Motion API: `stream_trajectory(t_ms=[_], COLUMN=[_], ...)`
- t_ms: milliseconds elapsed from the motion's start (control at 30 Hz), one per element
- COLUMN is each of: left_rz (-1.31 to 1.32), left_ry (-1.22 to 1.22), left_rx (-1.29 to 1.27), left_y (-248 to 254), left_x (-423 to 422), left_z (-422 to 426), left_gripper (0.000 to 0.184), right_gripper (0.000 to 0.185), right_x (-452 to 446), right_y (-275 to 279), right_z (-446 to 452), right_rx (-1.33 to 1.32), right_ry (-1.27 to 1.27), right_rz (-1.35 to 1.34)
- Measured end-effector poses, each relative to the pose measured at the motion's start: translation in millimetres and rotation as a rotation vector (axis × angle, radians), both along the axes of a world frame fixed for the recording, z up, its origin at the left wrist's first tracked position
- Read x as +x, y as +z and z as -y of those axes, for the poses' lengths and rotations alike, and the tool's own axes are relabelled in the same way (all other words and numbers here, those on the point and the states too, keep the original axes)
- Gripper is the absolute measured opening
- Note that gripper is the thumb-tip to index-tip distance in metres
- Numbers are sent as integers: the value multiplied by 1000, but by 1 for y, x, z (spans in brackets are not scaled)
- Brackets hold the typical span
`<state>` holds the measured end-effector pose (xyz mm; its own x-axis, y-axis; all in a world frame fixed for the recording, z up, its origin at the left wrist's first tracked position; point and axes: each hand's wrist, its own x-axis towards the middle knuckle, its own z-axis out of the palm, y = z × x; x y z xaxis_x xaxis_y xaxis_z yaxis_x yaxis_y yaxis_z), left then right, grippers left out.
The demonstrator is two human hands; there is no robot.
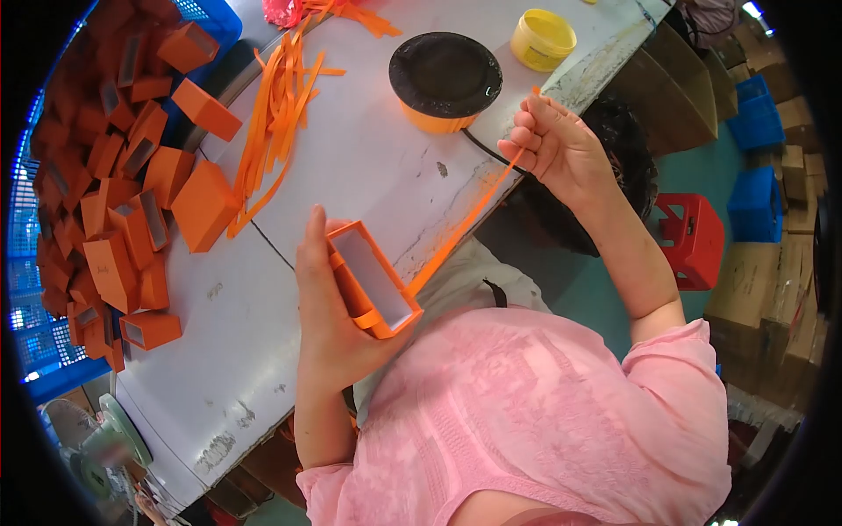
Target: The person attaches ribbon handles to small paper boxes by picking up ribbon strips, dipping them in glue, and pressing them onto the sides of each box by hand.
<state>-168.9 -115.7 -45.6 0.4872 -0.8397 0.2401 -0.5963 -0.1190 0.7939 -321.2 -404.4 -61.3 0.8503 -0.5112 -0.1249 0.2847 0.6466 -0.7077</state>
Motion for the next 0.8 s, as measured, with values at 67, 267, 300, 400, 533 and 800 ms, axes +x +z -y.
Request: stream_trajectory(t_ms=[67, 267, 300, 400, 533, 800], left_rz=[34, 13, 14, 1, -5, -6], left_ry=[-29, -145, -145, -166, -170, -146], left_rx=[14, 36, 36, 22, 33, 55], left_y=[0, 4, 5, 5, 3, -1], left_x=[-2, -8, -8, -7, -6, -2], left_z=[10, 40, 42, 46, 46, 40], left_gripper=[130, 128, 128, 129, 129, 128], right_gripper=[15, 17, 17, 18, 22, 22], right_x=[3, 15, 17, 22, 28, 22], right_y=[2, 6, 7, 10, 10, 11], right_z=[3, 6, 6, 6, 11, 15], right_rx=[38, -162, -162, -200, -275, -182], right_ry=[-3, -45, -45, -47, 22, 104], right_rz=[-16, -241, -240, -286, -373, -405])
